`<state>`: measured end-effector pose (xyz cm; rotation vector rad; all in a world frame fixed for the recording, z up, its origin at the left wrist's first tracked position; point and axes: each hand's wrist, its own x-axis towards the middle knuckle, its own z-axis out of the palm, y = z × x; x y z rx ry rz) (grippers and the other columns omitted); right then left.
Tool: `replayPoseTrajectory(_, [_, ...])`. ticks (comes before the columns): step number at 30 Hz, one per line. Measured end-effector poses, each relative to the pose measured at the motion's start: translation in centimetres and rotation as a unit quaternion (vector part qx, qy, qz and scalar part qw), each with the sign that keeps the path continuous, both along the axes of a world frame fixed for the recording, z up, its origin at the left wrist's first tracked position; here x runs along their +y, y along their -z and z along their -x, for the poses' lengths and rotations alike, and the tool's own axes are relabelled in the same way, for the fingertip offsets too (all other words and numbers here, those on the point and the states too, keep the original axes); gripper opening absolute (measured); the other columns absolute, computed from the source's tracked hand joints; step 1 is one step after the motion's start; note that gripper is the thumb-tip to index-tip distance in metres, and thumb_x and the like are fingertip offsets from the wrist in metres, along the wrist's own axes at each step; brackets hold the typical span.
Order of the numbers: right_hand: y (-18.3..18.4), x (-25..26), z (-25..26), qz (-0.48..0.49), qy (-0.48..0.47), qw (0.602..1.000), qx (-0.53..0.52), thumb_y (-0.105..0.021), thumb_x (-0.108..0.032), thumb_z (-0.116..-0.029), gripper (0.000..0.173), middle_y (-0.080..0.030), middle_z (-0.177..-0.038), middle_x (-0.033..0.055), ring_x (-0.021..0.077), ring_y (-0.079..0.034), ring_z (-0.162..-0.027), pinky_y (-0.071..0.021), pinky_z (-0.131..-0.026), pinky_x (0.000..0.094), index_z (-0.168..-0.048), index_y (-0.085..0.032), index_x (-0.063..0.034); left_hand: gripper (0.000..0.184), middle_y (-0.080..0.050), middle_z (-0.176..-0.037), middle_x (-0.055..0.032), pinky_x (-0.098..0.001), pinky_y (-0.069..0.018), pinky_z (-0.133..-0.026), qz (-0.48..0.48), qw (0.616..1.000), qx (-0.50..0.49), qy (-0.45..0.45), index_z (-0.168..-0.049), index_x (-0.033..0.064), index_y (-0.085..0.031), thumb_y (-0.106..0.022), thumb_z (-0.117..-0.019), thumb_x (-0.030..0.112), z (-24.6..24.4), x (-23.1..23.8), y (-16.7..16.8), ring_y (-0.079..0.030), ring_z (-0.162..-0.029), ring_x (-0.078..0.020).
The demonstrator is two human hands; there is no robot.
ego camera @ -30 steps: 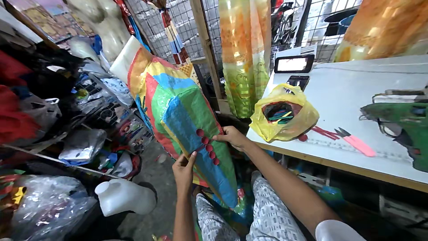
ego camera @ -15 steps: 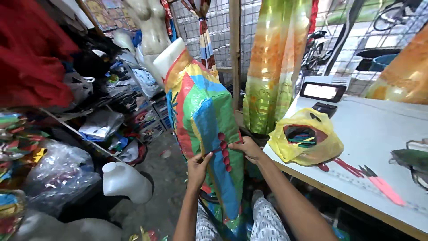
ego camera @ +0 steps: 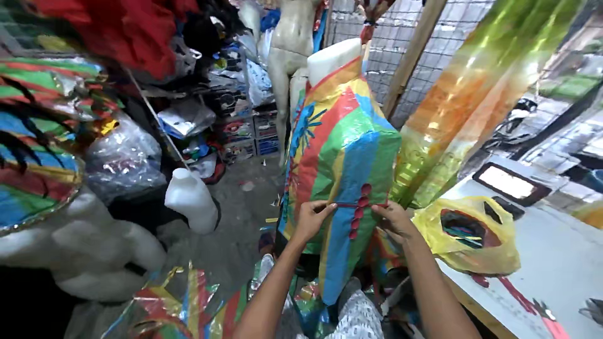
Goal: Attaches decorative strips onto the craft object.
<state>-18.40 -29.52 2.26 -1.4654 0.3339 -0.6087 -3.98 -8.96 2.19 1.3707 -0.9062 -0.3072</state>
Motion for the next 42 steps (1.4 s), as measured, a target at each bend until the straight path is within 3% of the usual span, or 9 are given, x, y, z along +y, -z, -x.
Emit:
replayPoseTrajectory(7, [3.8, -0.3, 2.3, -0.102, 0.092, 0.989, -0.053, -0.043, -0.031, -0.1088, 0.03, -0.068, -0.105, -0.0049, 0.0087, -0.066, -0.092, -0.0575, -0.08, 0.0317, -0.131, -0.052, -0.0136, 0.032, -0.073, -0.113, -0.0141, -0.0307, -0.0543, -0.097, 0.017, 1.0, 0.007, -0.025, -0.123, -0.0021, -0.07, -0.066, -0.0997, 0.02, 0.5, 0.3, 0.5, -0.069, -0.104, -0.0129])
replayPoseTrajectory(10, [6.5, 2.5, 5.2, -0.137, 0.137, 0.977, -0.091, -0.037, -0.033, -0.1103, 0.025, -0.067, -0.088, -0.0124, 0.0034, -0.065, -0.079, -0.0566, -0.074, 0.0271, -0.108, -0.059, -0.0223, 0.055, -0.059, -0.141, -0.0215, -0.0448, -0.0451, -0.112, 0.012, 0.993, 0.017, -0.113, -0.141, -0.0004, -0.058, -0.071, -0.0965, 0.028, 2.9, 1.5, 2.4, -0.058, -0.13, -0.0303])
replayPoseTrajectory(14, [10.5, 8.8, 8.6, -0.128, 0.154, 0.979, 0.025, -0.039, -0.013, -0.1079, 0.027, -0.062, -0.069, -0.009, 0.0007, -0.058, -0.058, -0.0517, -0.056, 0.0179, -0.092, -0.061, -0.0143, 0.037, -0.063, -0.131, -0.0219, -0.0497, -0.0498, -0.103, -0.011, 0.99, 0.035, -0.139, -0.125, -0.002, -0.067, -0.066, -0.0988, 0.024, 9.1, 4.4, 7.1, -0.063, -0.119, -0.0331])
replayPoseTrajectory(19, [13.8, 13.2, 10.1, -0.083, 0.147, 0.955, 0.244, -0.059, -0.013, -0.1028, 0.023, -0.052, -0.06, -0.0032, 0.0028, -0.046, -0.047, -0.0419, -0.046, 0.0182, -0.081, -0.058, -0.0053, 0.031, -0.065, -0.129, -0.0177, -0.0481, -0.0459, -0.109, -0.17, 0.979, -0.011, 0.11, -0.121, 0.0021, -0.071, -0.06, -0.1027, 0.025, 13.7, 7.1, 11.8, -0.06, -0.124, -0.0303])
replayPoseTrajectory(23, [13.5, 14.6, 9.4, 0.021, 0.136, 0.93, 0.341, -0.061, -0.004, -0.0999, 0.019, -0.058, -0.065, 0.0019, 0.0065, -0.051, -0.054, -0.0451, -0.053, 0.0234, -0.082, -0.064, 0.0009, 0.034, -0.063, -0.134, -0.0174, -0.0531, -0.0433, -0.109, -0.209, 0.967, -0.047, 0.134, -0.125, 0.0053, -0.07, -0.062, -0.1014, 0.028, 14.6, 7.5, 12.9, -0.058, -0.127, -0.0332])
replayPoseTrajectory(32, [10.7, 15.8, 8.8, -0.127, 0.064, 0.965, 0.222, -0.054, -0.001, -0.1026, 0.016, -0.07, -0.094, 0.0087, 0.0125, -0.068, -0.08, -0.0587, -0.074, 0.0289, -0.114, -0.064, 0.0057, 0.031, -0.066, -0.126, -0.0186, -0.05, -0.0482, -0.106, -0.176, 0.981, -0.048, 0.058, -0.119, 0.0019, -0.072, -0.063, -0.1006, 0.024, 12.6, 7.1, 12.5, -0.063, -0.119, -0.0315])
replayPoseTrajectory(37, [11.8, 16.1, 10.4, -0.104, 0.047, 0.962, 0.249, -0.058, 0.006, -0.0952, 0.012, -0.065, -0.087, 0.0034, 0.0086, -0.062, -0.075, -0.0541, -0.07, 0.0276, -0.106, -0.062, 0.0024, 0.033, -0.065, -0.131, -0.0203, -0.0591, -0.0458, -0.105, -0.169, 0.971, -0.113, 0.126, -0.123, 0.0032, -0.072, -0.064, -0.0993, 0.025, 13.6, 5.5, 12.3, -0.06, -0.124, -0.0386])
replayPoseTrajectory(40, [12.4, 16.0, 11.8, -0.132, 0.048, 0.967, 0.215, -0.055, 0.004, -0.0968, 0.023, -0.066, -0.09, 0.0028, 0.0067, -0.062, -0.075, -0.0543, -0.072, 0.0258, -0.119, -0.062, 0.0036, 0.031, -0.066, -0.129, -0.0172, -0.0478, -0.0519, -0.102, -0.177, 0.959, -0.095, 0.198, -0.123, 0.0037, -0.072, -0.063, -0.1003, 0.023, 13.8, 5.1, 12.2, -0.065, -0.117, -0.0284])
replayPoseTrajectory(42, [13.5, 15.2, 12.6, -0.144, 0.073, 0.969, 0.188, -0.053, -0.004, -0.1013, 0.012, -0.058, -0.076, -0.0019, 0.0039, -0.053, -0.06, -0.0478, -0.059, 0.0215, -0.109, -0.062, 0.0005, 0.028, -0.068, -0.124, -0.0168, -0.043, -0.0536, -0.1, -0.16, 0.963, -0.067, 0.206, -0.119, 0.0011, -0.073, -0.063, -0.1, 0.018, 13.6, 4.8, 12.3, -0.067, -0.113, -0.0247])
